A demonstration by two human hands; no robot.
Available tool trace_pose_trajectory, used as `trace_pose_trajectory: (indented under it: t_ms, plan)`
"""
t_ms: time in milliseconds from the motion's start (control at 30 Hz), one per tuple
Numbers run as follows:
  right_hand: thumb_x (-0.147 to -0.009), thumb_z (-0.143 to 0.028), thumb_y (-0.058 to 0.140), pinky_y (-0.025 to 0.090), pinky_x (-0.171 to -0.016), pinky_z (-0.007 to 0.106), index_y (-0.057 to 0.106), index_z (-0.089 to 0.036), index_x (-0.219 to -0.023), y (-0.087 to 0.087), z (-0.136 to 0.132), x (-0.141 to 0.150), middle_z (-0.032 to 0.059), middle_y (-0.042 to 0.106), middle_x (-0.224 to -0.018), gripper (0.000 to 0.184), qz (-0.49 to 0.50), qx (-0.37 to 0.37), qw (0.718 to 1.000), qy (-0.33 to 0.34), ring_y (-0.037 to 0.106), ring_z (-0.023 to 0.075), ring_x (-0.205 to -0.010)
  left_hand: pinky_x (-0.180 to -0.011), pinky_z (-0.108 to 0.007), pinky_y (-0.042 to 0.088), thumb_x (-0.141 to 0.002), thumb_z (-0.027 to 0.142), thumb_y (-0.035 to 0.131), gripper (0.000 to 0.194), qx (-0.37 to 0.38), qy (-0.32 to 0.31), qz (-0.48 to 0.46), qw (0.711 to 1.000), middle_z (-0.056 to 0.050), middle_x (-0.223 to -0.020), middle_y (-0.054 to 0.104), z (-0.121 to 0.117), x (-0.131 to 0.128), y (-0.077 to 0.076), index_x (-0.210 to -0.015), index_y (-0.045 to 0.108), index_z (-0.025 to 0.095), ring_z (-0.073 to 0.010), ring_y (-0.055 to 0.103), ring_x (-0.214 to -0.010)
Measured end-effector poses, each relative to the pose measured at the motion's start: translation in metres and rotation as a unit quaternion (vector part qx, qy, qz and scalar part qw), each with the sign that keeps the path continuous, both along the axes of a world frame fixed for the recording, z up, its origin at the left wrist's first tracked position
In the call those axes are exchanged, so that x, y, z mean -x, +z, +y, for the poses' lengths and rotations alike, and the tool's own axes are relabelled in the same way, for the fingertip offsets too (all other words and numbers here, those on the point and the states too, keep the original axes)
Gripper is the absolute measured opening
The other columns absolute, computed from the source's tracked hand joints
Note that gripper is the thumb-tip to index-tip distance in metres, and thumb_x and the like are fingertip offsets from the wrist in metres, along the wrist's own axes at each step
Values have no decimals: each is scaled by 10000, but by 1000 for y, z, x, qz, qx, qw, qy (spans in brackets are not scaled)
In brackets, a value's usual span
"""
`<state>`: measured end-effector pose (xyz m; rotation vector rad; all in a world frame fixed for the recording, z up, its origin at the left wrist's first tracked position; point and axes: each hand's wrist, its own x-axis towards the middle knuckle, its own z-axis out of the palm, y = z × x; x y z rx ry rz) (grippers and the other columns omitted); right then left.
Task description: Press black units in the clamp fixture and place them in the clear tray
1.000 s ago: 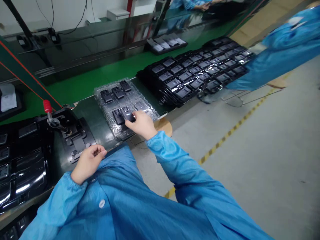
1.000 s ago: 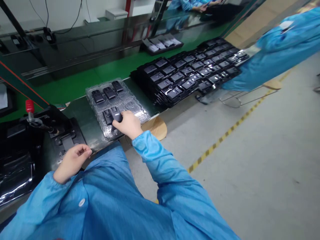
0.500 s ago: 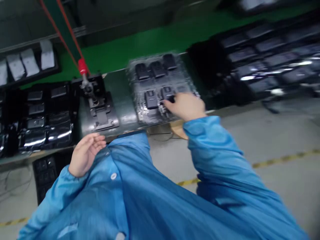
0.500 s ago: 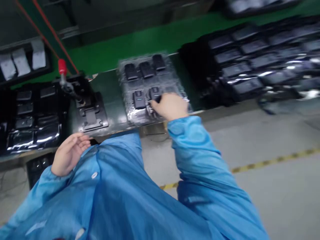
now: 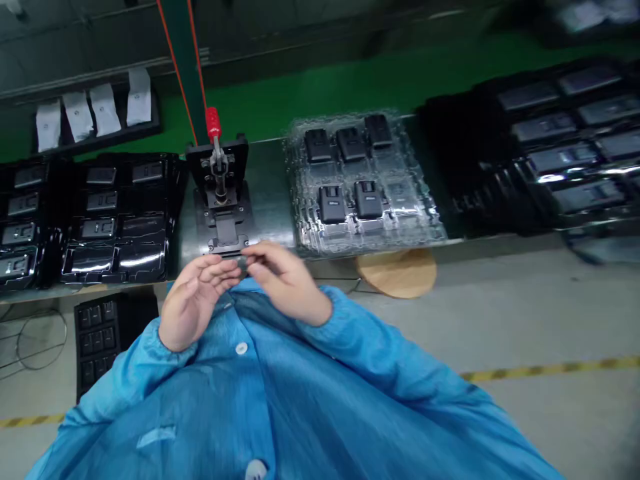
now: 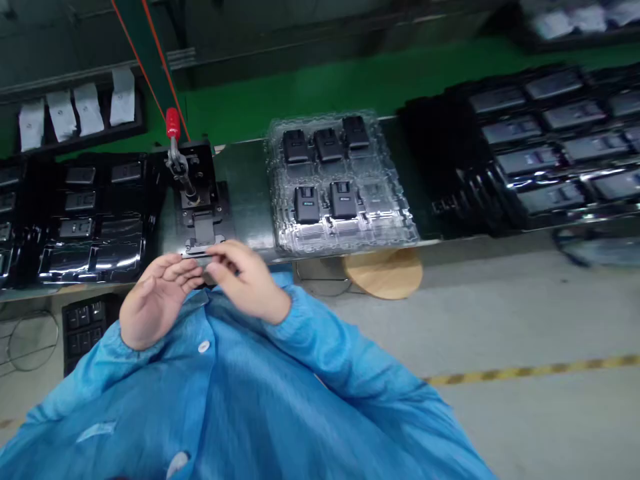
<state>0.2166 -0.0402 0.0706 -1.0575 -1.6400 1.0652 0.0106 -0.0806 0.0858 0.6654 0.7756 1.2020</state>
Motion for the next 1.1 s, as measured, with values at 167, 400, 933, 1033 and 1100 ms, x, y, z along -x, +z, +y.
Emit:
trace_pose_trajectory:
  t_ms: [167,400,933,1033,1100]
  plan:
    - [-1086,-485,590,603,-769,300,776,-248,-1007,-3,-14,50,45,739,-967,311,179,57,982,29,709,175,-866,-1035,-414,596,-958,394,740,407,-124,43,48,990,-98,-1336,779,-14,-6,-15,-1340,693,263,-270,739,-1221]
    - [-1088,-503,582,567,-680,288,791,-251,-966,-13,-1,67,32,740,-840,349,163,23,985,56,688,171,-749,-1075,-442,558,-954,381,775,357,-130,66,42,988,-108,-1164,834,-17,10,-24,-1270,694,236,-276,780,-1143]
    - [-1059,-473,651,637,-695,321,776,-259,-1096,-10,13,95,49,768,-960,250,90,55,986,131,734,181,-787,-1011,-459,566,-824,355,788,541,-29,112,-90,989,-118,-1242,802,-14,52,-5,-1330,641,234,-288,769,-1114]
    - [-1043,-497,674,652,-706,330,752,-257,-1150,-5,11,99,60,776,-1033,274,121,106,977,141,743,176,-790,-1050,-485,550,-842,384,750,578,-59,119,-78,988,-116,-1377,744,-12,55,0,-1391,603,280,-299,744,-1184]
    - [-1027,-519,693,656,-753,337,738,-253,-1185,-2,11,103,63,772,-1051,313,135,129,971,147,748,177,-824,-1084,-517,532,-840,416,737,634,-78,123,-60,988,-115,-1475,684,-11,55,2,-1442,566,314,-312,727,-1217]
